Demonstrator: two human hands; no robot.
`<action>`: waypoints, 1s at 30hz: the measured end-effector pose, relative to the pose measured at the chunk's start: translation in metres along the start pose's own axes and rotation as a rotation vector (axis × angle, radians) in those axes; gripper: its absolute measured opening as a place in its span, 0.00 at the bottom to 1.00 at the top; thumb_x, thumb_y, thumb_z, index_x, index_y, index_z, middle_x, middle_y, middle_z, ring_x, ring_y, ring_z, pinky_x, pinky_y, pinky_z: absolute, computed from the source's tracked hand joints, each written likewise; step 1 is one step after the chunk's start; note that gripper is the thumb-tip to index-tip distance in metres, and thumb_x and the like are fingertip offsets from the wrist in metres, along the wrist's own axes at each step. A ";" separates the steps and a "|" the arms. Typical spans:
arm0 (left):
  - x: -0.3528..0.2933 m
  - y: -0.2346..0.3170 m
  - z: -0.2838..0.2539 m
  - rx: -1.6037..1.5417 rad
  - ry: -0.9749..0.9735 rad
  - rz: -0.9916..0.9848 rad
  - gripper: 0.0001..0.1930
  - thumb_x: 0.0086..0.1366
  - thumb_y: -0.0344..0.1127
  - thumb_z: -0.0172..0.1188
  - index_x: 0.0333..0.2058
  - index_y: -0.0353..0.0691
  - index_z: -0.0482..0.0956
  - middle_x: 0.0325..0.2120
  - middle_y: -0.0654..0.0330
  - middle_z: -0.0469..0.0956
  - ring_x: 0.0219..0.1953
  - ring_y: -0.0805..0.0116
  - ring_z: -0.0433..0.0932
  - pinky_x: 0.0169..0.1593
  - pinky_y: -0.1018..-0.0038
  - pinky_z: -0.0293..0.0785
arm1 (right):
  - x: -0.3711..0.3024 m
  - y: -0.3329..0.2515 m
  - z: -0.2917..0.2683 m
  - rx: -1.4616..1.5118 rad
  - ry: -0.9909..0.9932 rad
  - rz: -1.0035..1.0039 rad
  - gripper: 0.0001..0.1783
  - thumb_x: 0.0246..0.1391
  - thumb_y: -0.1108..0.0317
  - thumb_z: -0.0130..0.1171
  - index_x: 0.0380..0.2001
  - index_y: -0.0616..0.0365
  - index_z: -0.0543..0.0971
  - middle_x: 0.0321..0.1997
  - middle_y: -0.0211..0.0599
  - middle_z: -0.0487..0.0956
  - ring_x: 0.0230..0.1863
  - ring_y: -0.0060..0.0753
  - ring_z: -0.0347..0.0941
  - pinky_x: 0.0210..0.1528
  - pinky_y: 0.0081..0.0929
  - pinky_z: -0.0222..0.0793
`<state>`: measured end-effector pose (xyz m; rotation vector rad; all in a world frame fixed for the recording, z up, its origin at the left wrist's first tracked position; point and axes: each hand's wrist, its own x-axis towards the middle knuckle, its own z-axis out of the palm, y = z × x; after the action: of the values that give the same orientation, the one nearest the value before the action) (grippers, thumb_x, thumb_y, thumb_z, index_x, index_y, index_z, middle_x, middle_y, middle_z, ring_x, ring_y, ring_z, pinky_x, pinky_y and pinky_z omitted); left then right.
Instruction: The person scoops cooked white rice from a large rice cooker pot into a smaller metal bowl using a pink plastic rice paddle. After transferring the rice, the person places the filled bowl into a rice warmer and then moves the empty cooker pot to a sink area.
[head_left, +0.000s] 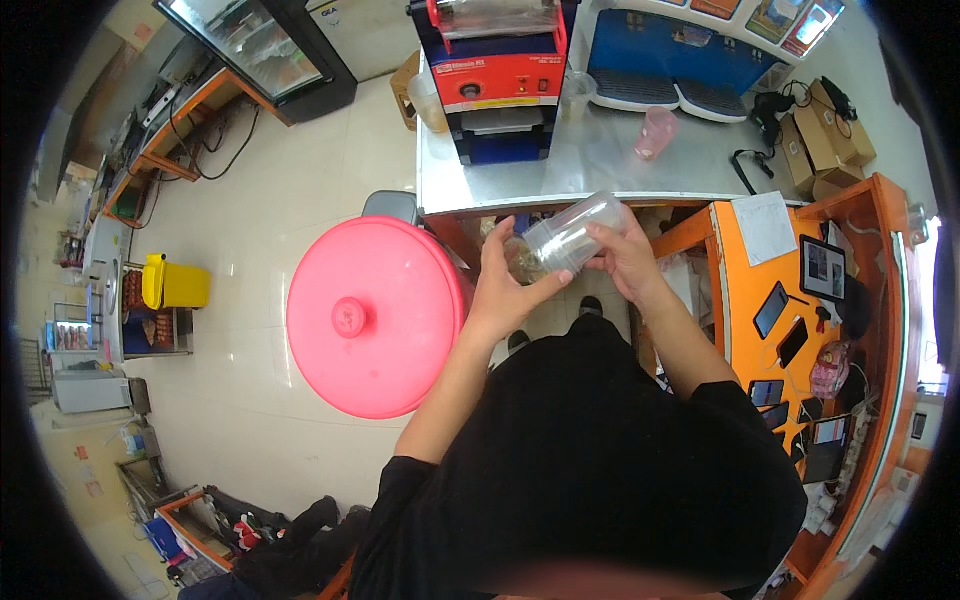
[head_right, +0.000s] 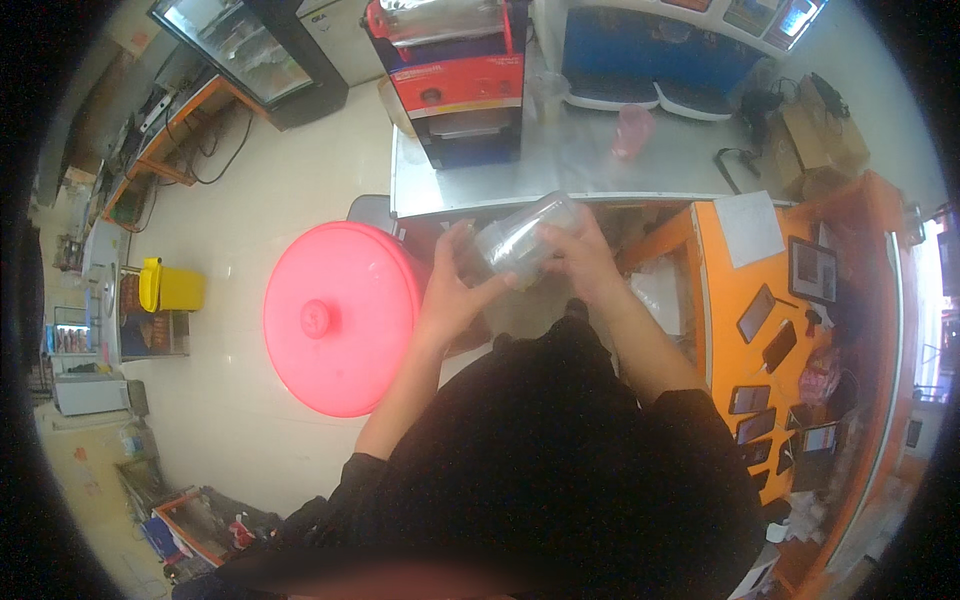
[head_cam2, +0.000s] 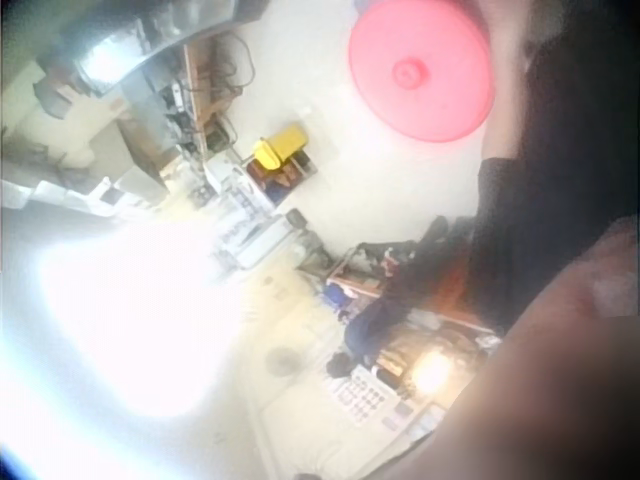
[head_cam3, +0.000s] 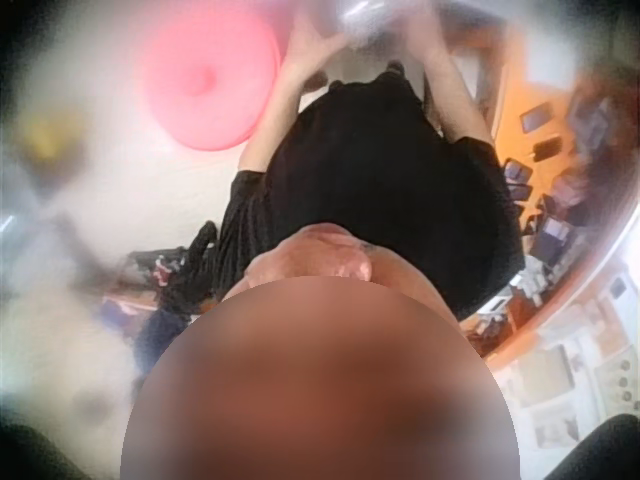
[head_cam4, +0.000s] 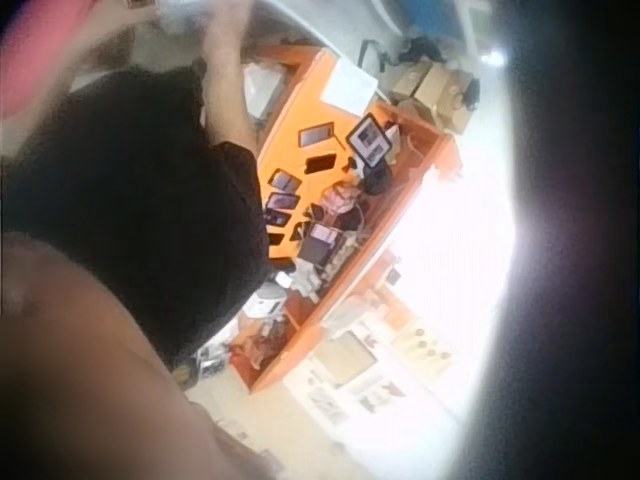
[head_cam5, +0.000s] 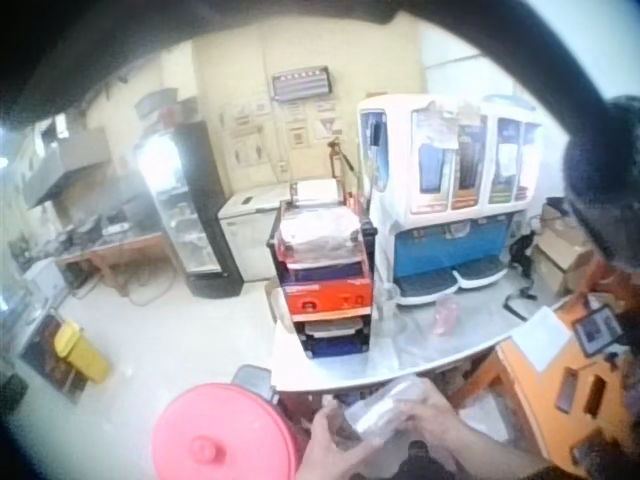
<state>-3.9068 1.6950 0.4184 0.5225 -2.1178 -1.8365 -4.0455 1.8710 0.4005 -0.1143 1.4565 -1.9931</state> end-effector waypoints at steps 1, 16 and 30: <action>0.003 0.003 0.001 -0.006 -0.059 -0.036 0.50 0.50 0.47 0.80 0.64 0.29 0.62 0.57 0.43 0.69 0.57 0.55 0.73 0.61 0.62 0.70 | -0.003 -0.001 0.003 -0.046 -0.012 0.000 0.37 0.56 0.62 0.68 0.64 0.55 0.62 0.58 0.41 0.73 0.55 0.39 0.76 0.50 0.42 0.80; 0.063 0.024 0.082 -0.122 0.017 -0.146 0.42 0.48 0.38 0.82 0.57 0.30 0.66 0.48 0.50 0.75 0.50 0.63 0.78 0.53 0.68 0.77 | 0.068 -0.062 -0.085 0.090 0.007 -0.034 0.29 0.63 0.64 0.61 0.63 0.53 0.63 0.54 0.41 0.75 0.51 0.36 0.77 0.48 0.37 0.77; 0.076 0.000 0.134 -0.470 0.206 -0.301 0.29 0.61 0.29 0.71 0.57 0.30 0.68 0.49 0.54 0.77 0.51 0.67 0.77 0.58 0.70 0.72 | 0.156 -0.019 -0.212 -1.288 0.389 -0.427 0.51 0.47 0.56 0.76 0.69 0.55 0.59 0.59 0.53 0.69 0.59 0.49 0.70 0.56 0.40 0.72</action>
<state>-4.0344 1.7789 0.3976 0.8954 -1.4669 -2.2357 -4.2678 1.9618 0.2906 -0.6412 2.9510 -1.0290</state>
